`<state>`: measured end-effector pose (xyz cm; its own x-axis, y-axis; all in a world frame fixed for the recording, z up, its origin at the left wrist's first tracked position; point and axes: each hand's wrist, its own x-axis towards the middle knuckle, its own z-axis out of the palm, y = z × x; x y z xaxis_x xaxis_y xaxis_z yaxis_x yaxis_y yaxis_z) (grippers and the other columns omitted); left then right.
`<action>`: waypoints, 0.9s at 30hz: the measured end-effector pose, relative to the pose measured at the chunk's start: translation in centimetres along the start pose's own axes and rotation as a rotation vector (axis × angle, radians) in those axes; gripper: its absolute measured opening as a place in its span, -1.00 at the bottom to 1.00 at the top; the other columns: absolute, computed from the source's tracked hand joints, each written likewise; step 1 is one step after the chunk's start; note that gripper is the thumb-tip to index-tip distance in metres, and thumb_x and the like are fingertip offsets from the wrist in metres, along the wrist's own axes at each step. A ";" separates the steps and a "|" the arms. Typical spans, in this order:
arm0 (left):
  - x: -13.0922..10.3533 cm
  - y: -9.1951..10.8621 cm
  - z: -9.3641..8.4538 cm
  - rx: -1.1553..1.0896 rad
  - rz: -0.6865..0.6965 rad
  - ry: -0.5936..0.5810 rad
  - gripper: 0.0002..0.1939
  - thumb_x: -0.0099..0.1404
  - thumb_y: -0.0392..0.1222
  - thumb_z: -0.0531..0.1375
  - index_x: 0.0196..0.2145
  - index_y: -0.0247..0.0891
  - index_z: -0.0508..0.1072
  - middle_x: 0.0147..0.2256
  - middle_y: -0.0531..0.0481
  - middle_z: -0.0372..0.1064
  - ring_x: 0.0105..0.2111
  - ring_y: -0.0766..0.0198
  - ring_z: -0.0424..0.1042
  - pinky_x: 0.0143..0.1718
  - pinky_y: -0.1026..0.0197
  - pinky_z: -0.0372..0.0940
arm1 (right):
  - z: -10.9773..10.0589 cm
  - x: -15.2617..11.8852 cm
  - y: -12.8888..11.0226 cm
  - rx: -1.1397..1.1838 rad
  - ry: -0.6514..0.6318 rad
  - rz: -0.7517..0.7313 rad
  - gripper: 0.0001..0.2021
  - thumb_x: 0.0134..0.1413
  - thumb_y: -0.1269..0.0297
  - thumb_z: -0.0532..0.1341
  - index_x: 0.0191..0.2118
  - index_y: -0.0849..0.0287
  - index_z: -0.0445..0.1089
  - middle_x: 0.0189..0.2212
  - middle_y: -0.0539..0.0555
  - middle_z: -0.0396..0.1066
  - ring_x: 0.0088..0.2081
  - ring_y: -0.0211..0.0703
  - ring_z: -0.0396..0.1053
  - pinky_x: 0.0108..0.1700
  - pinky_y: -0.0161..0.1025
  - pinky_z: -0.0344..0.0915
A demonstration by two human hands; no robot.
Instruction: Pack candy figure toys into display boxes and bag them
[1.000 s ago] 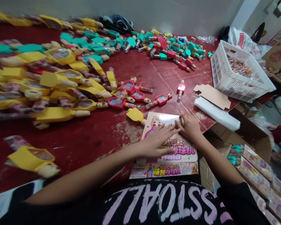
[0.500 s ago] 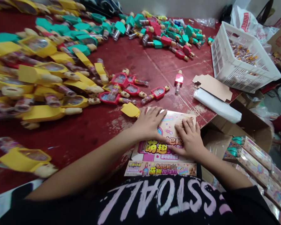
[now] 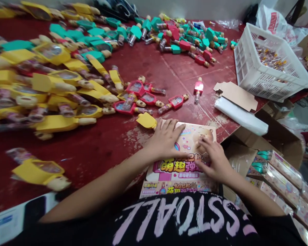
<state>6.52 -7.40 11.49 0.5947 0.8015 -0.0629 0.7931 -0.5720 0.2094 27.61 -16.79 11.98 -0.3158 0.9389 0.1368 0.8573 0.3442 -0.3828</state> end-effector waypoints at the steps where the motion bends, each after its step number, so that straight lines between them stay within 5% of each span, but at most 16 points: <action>1: 0.1 -0.1 0.0 -0.011 -0.007 -0.001 0.11 -0.10 0.50 0.17 0.21 -0.32 0.08 0.19 -0.35 -0.01 0.21 -0.18 -0.06 0.25 -0.19 -0.25 | -0.5 1.0 0.7 0.049 0.057 0.025 -0.47 0.16 -0.03 0.07 0.15 0.19 0.18 0.16 0.27 0.21 0.20 0.03 0.14 0.18 0.03 0.11; 5: 1.5 -0.8 -0.5 0.005 -0.034 -0.001 0.08 -0.09 0.46 0.20 0.20 -0.32 0.08 0.14 -0.31 0.08 0.15 -0.16 0.05 0.18 -0.16 -0.07 | -1.2 6.4 3.6 -0.005 0.145 0.174 -0.54 0.16 0.01 0.10 0.05 0.23 0.28 0.09 0.27 0.28 0.15 0.07 0.21 0.15 0.00 0.16; 10: 3.5 -1.6 -1.1 0.008 -0.073 -0.001 -0.33 0.14 0.36 0.09 -0.14 -0.35 0.38 -0.14 -0.22 0.35 -0.11 -0.04 0.31 -0.08 0.02 0.19 | -0.4 10.5 4.2 -0.144 -0.229 0.227 -0.51 0.21 -0.13 -0.03 -0.18 0.18 0.40 -0.23 0.20 0.49 -0.17 0.06 0.43 -0.19 -0.12 0.31; 15: 2.2 -0.7 -0.5 -0.017 -0.184 0.059 -0.39 0.26 0.28 -0.03 -0.15 -0.39 0.36 -0.17 -0.26 0.35 -0.11 -0.08 0.30 -0.09 -0.01 0.19 | -0.5 10.6 3.7 -0.220 -0.329 0.199 -0.47 0.23 -0.14 -0.10 -0.36 0.16 0.40 -0.37 0.16 0.49 -0.32 -0.04 0.42 -0.38 -0.23 0.17; 22: 0.8 -0.4 -0.1 -0.114 -0.287 0.075 -0.45 0.28 0.19 -0.04 -0.06 -0.35 0.32 -0.10 -0.22 0.32 -0.04 -0.04 0.26 0.02 -0.03 0.16 | 0.2 10.5 2.9 -0.279 -0.271 0.098 -0.54 0.25 -0.07 -0.05 -0.31 0.22 0.38 -0.32 0.21 0.48 -0.26 0.01 0.41 -0.26 -0.17 0.23; 25: -0.1 -1.5 -0.2 -0.141 -0.204 0.049 -0.32 0.18 0.28 0.03 0.02 -0.36 0.28 -0.04 -0.23 0.31 -0.01 -0.05 0.25 0.04 -0.03 0.16 | 0.1 9.6 2.5 -0.274 -0.219 0.120 -0.49 0.15 -0.17 0.04 -0.25 0.26 0.36 -0.23 0.25 0.46 -0.18 0.06 0.40 -0.15 -0.11 0.28; 27: -0.6 -2.2 -0.1 -0.120 -0.030 0.027 -0.08 -0.01 0.39 0.13 0.11 -0.39 0.22 0.06 -0.29 0.24 0.06 -0.12 0.20 0.11 -0.06 0.11 | -0.3 8.8 2.0 -0.230 -0.239 0.157 -0.37 -0.02 -0.32 0.09 -0.22 0.26 0.36 -0.20 0.24 0.45 -0.16 0.07 0.40 -0.13 -0.09 0.31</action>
<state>4.41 -6.61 11.18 0.5656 0.8235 -0.0449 0.7882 -0.5238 0.3230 26.66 -7.87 12.68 -0.2360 0.9623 -0.1353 0.9633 0.2134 -0.1626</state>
